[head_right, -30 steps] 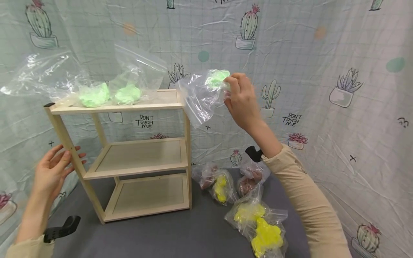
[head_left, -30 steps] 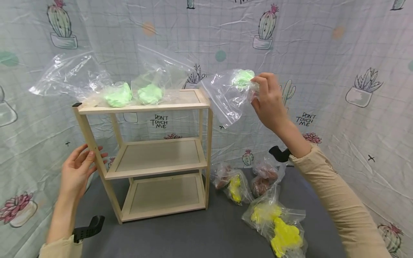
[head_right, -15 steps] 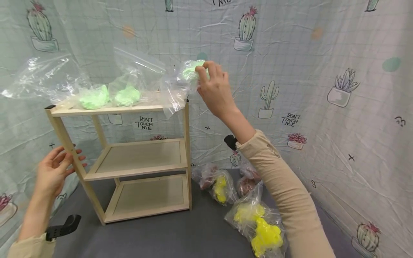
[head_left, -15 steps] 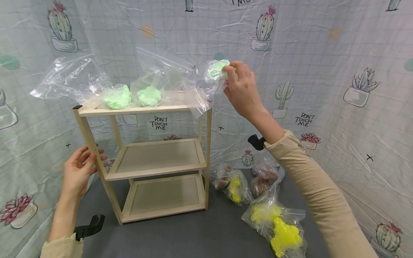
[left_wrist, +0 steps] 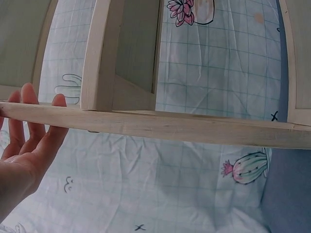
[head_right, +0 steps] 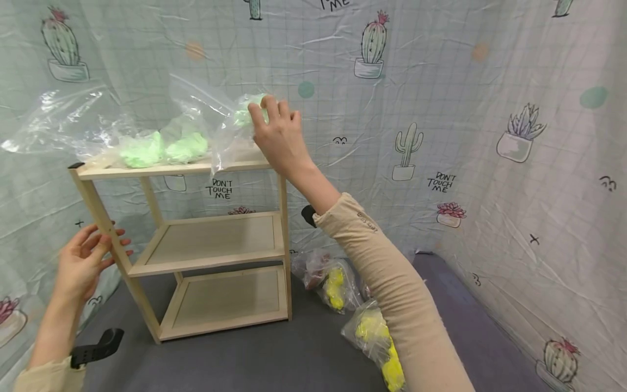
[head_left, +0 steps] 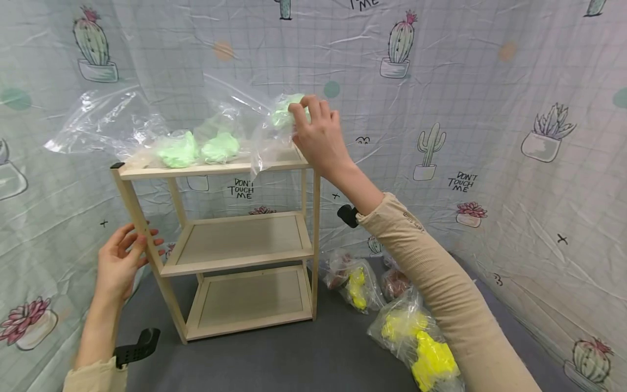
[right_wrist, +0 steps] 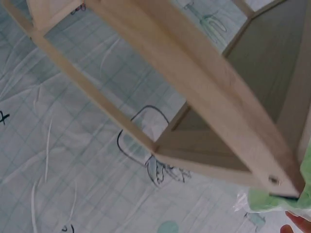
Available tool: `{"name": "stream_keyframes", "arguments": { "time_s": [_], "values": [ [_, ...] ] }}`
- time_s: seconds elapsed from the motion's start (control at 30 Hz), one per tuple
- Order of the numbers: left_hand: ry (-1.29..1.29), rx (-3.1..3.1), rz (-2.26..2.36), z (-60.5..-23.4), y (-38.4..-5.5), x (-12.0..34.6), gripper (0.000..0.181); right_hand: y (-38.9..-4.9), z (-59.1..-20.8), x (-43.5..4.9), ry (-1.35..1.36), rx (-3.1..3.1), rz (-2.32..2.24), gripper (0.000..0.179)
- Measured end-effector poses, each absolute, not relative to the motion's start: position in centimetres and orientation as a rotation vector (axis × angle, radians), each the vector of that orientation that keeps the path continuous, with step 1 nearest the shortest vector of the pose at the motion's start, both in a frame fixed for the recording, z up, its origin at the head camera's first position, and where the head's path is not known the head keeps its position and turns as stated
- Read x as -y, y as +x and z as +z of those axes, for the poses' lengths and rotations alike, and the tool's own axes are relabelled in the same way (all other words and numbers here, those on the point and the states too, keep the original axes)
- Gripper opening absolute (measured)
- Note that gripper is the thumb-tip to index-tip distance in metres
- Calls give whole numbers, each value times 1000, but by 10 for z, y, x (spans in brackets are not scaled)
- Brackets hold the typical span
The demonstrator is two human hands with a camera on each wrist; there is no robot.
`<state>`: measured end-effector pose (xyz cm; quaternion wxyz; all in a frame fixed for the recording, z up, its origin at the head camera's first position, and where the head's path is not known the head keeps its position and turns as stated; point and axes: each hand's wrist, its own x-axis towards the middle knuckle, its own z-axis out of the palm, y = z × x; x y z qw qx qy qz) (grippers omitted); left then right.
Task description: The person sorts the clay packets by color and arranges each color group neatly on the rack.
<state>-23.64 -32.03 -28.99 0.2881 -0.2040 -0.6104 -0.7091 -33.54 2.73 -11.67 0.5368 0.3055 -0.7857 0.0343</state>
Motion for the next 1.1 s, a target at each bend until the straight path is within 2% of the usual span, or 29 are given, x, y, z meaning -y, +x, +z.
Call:
{"name": "stream_keyframes", "arguments": {
  "time_s": [0.57, 0.83, 1.1],
  "values": [
    [-512, 1635, -1895, -291, -237, 320, 34, -335, -147, -24, 842, 1994, 113, 33],
    [-520, 1620, -1906, -291, -237, 320, 34, -331, -153, -36, 924, 2022, 52, 48],
    [-552, 1593, -1924, -292, -237, 318, 35, -331, -158, -43, 1009, 2008, 93, 39]
  ]
}}
